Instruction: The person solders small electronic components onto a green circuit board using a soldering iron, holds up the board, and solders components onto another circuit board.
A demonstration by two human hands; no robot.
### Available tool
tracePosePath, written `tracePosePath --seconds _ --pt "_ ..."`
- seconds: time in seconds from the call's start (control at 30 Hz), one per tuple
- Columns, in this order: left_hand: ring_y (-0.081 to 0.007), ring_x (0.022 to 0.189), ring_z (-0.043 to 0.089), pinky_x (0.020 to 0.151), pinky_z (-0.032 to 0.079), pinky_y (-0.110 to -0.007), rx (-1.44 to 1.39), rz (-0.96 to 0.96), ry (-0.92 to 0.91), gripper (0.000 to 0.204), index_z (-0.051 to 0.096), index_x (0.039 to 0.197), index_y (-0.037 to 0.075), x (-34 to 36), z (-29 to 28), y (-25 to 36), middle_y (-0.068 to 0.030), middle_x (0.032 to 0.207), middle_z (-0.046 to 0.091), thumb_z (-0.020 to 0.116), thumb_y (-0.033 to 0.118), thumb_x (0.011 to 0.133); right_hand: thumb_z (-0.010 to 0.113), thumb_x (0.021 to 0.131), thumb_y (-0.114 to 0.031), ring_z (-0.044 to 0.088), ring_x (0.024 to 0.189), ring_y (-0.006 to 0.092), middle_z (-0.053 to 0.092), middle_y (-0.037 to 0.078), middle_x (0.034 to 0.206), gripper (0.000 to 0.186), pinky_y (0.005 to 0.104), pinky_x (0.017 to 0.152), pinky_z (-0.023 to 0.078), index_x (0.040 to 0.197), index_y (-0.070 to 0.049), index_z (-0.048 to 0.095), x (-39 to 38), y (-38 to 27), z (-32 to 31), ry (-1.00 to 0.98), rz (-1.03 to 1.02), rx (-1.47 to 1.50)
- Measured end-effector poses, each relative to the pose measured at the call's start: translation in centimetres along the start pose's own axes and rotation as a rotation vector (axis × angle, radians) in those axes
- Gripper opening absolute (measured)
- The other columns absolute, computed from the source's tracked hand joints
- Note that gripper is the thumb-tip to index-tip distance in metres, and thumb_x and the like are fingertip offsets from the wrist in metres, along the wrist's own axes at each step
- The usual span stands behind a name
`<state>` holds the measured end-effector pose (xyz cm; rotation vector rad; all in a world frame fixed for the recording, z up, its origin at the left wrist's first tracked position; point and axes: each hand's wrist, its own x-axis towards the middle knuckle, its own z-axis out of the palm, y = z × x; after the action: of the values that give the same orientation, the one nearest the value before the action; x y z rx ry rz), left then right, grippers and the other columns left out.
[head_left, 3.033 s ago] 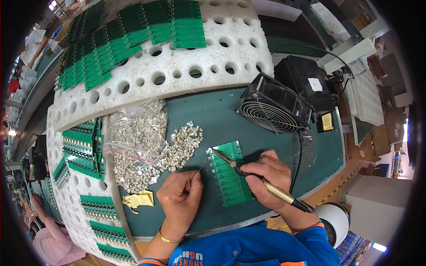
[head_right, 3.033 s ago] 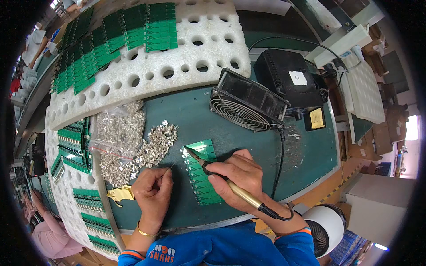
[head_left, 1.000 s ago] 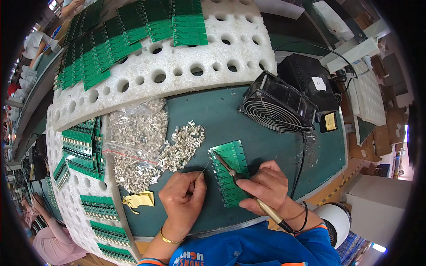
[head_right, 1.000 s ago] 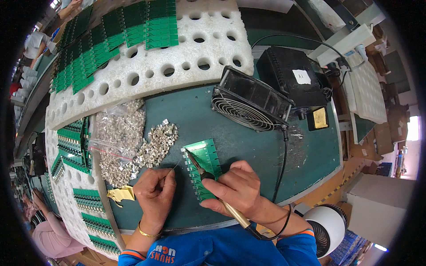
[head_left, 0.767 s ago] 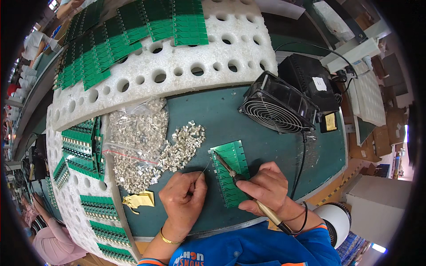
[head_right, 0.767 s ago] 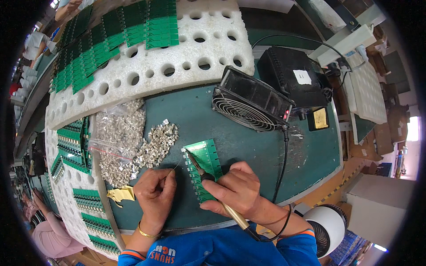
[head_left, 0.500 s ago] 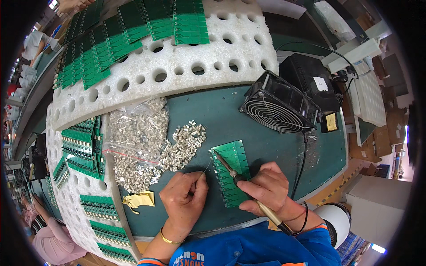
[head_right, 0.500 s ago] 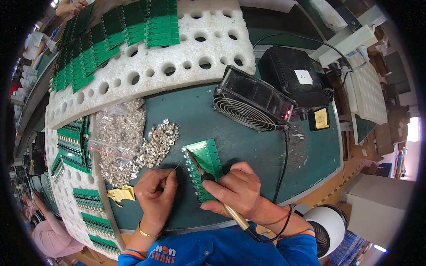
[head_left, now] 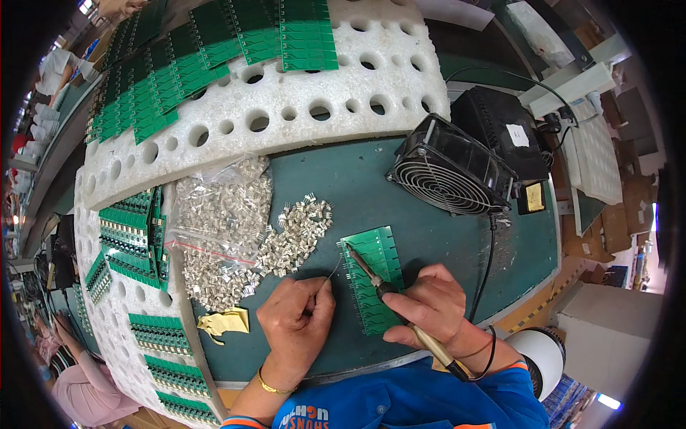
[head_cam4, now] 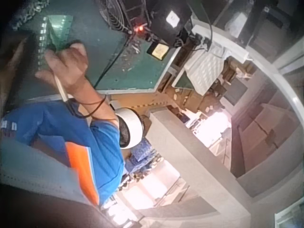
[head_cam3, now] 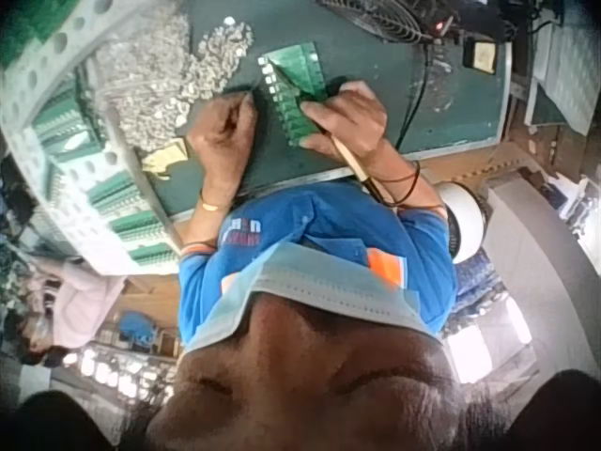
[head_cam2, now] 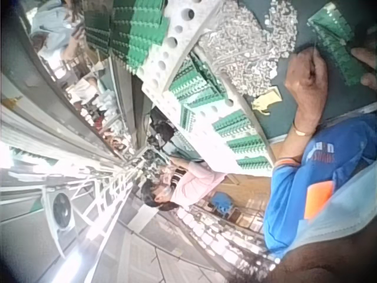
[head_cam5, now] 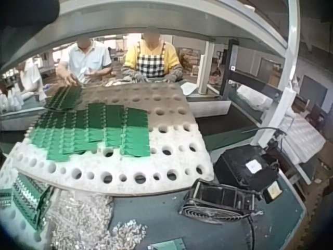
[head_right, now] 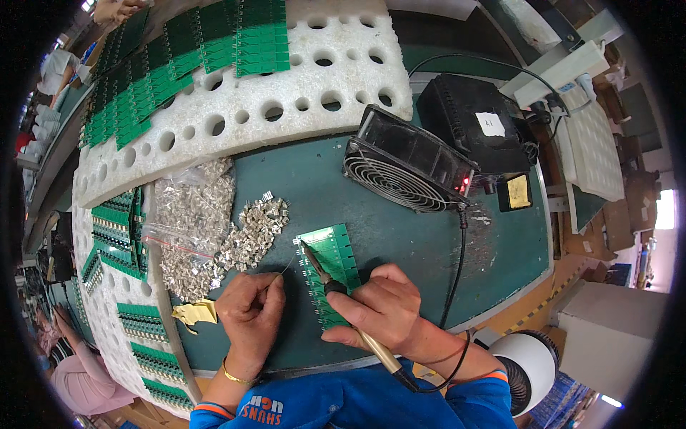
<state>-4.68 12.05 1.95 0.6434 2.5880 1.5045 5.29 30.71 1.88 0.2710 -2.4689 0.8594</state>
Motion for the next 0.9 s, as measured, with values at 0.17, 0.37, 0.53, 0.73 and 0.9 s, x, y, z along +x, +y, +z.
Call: tracePosePath --seconds 0.17,0.37,0.53,0.73,0.9 --pt "-0.0121 0.053 0.048 0.05 0.037 -0.027 -0.01 -0.013 0.002 0.006 0.071 0.08 0.001 0.0 0.0 0.1 -0.0041 0.062 0.056 0.073 -0.004 0.078 0.078 0.078 -0.045 0.051 0.053 0.0163 0.053 -0.001 0.064 0.046 0.0313 0.062 0.043 0.104 -0.008 0.069 0.0 0.0 0.1 0.002 -0.005 -0.002" --pt "-0.0123 0.054 0.049 0.05 0.037 -0.027 -0.007 -0.001 0.008 0.006 0.071 0.08 0.0 0.0 0.0 -0.2 -0.0042 0.062 0.057 0.073 -0.005 0.078 0.078 0.079 -0.043 0.05 0.052 0.0162 0.053 -0.002 0.063 0.044 0.0316 0.062 0.043 0.104 -0.008 0.069 0.0 -0.1 0.1 0.0 -0.014 -0.021" --pt "-0.0099 0.05 0.05 0.045 0.038 -0.025 0.008 0.071 0.004 0.009 0.071 0.084 0.001 0.0 -0.1 -0.5 -0.004 0.062 0.055 0.073 -0.006 0.078 0.078 0.08 -0.041 0.05 0.052 0.0162 0.052 -0.002 0.063 0.041 0.0317 0.061 0.043 0.104 -0.008 0.069 0.0 -0.1 0.1 0.004 -0.022 -0.025" --pt "-0.0103 0.051 0.05 0.047 0.039 -0.025 0.018 0.062 0.005 0.009 0.072 0.084 0.001 0.0 -0.3 -0.4 -0.0042 0.062 0.056 0.073 -0.006 0.079 0.077 0.082 -0.039 0.052 0.053 0.0174 0.055 0.0 0.064 0.039 0.0327 0.061 0.043 0.103 -0.007 0.069 0.0 0.1 -0.3 0.028 -0.004 -0.017" --pt "-0.0108 0.054 0.047 0.05 0.036 -0.025 -0.036 -0.017 0.04 0.007 0.07 0.078 0.001 0.0 -0.3 0.2 -0.0026 0.062 0.056 0.072 -0.005 0.078 0.077 0.082 -0.022 0.055 0.054 0.0207 0.063 0.005 0.07 0.027 0.0347 0.063 0.044 0.099 -0.003 0.069 1.0 0.7 -1.0 0.082 0.073 0.102"
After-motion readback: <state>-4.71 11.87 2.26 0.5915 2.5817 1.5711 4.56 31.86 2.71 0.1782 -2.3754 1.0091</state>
